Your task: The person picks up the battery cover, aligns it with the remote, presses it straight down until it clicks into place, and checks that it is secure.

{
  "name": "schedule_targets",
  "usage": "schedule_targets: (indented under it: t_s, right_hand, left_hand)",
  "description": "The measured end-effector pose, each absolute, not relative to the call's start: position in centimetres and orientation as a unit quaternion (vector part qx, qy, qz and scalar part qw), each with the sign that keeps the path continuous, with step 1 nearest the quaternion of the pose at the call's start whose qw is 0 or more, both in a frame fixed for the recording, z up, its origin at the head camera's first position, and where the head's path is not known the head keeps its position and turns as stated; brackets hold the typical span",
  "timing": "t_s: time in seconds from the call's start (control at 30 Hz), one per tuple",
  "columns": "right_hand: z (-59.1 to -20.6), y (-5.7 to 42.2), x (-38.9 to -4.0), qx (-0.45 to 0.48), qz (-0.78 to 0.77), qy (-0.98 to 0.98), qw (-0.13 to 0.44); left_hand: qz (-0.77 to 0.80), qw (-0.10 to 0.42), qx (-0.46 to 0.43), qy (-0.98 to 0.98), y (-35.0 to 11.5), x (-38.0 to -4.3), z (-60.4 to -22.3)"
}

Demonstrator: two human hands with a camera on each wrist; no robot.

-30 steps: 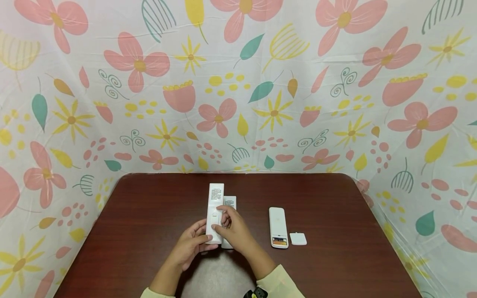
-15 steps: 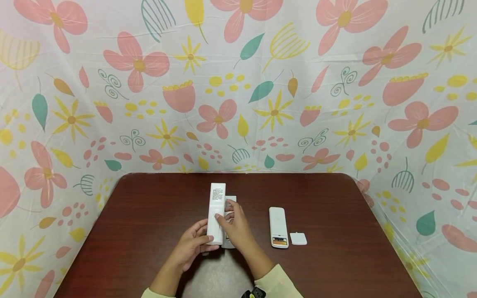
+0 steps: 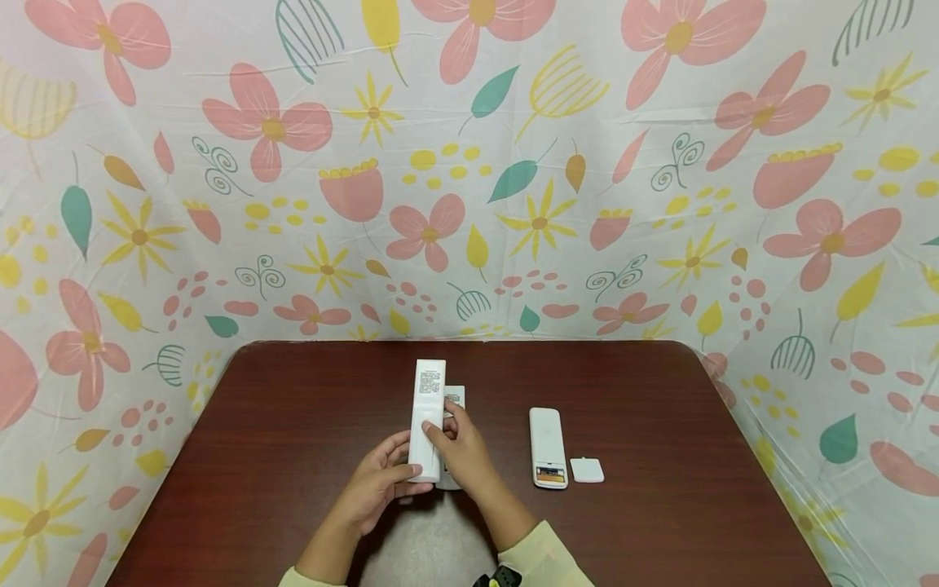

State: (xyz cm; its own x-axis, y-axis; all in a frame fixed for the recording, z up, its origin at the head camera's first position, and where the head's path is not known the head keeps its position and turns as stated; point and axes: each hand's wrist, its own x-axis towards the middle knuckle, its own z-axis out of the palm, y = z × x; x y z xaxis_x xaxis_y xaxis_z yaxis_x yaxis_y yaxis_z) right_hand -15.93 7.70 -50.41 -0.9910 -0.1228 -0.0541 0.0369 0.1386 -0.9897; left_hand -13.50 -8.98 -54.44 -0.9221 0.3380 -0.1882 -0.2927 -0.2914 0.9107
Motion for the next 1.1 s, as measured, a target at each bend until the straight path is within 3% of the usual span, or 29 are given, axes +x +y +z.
schedule_targets:
  t_s: [0.23,1.1]
  right_hand:
    - [-52.8,8.0,-16.8,-0.020,-0.671,0.737,0.076]
    - [-52.7,8.1,-16.7,-0.017,-0.683,0.726,0.083]
  left_hand:
    - [0.803,0.195,0.016,0.564,-8.9,-13.4,-54.6]
    - [0.801,0.194,0.018,0.566,-8.8,-13.4,-55.0]
